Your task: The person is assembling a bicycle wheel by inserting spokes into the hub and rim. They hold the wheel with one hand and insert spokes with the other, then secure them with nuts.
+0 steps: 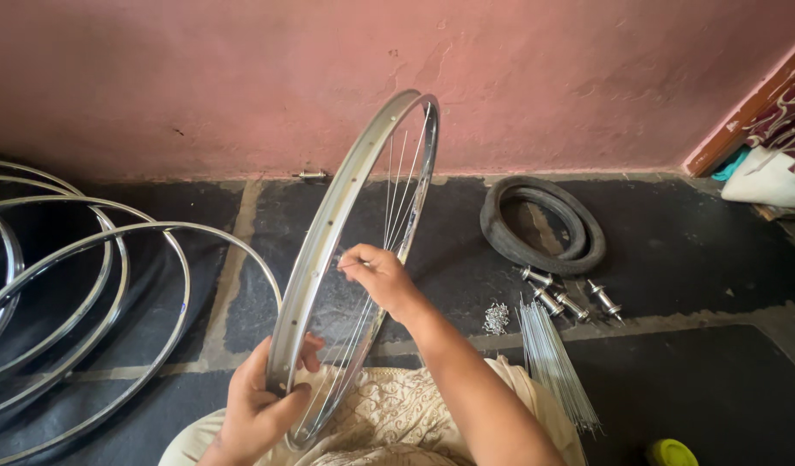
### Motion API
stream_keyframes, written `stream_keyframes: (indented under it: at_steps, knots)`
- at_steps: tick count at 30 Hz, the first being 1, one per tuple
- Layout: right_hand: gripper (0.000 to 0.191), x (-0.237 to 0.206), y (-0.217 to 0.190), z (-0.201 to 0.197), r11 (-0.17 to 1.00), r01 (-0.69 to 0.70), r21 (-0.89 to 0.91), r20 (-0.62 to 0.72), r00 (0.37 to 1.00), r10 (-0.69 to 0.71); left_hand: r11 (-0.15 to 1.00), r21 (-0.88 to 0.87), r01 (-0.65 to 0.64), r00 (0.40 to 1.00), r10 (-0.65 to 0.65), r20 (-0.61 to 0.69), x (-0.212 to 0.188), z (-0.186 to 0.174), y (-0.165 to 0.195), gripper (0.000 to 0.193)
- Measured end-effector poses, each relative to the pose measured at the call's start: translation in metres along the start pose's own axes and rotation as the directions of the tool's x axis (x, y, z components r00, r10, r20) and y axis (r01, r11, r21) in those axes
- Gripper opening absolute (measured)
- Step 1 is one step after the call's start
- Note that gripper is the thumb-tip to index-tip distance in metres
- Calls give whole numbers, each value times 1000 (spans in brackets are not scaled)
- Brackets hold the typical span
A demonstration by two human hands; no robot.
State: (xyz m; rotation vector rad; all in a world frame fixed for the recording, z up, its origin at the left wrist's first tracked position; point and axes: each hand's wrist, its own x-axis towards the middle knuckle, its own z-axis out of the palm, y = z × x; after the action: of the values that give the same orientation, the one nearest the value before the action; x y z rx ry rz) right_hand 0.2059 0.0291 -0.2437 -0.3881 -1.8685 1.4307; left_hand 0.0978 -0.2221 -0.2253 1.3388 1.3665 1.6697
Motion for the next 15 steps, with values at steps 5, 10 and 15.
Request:
stream_keyframes:
  at_steps: [5,10,15]
  knots:
    - [17,-3,22,-6,829,-126,546,38,991,126,994,43,-102,989,106,-100,-20,-3,-39,46]
    - [15,-2,27,-3,699,-46,714,-97,982,164,995,-97,-5,995,-4,-95,-30,9,-38,50]
    - [14,-16,31,14,705,-109,701,-20,985,171,974,222,-36,990,66,-127,13,13,24,78]
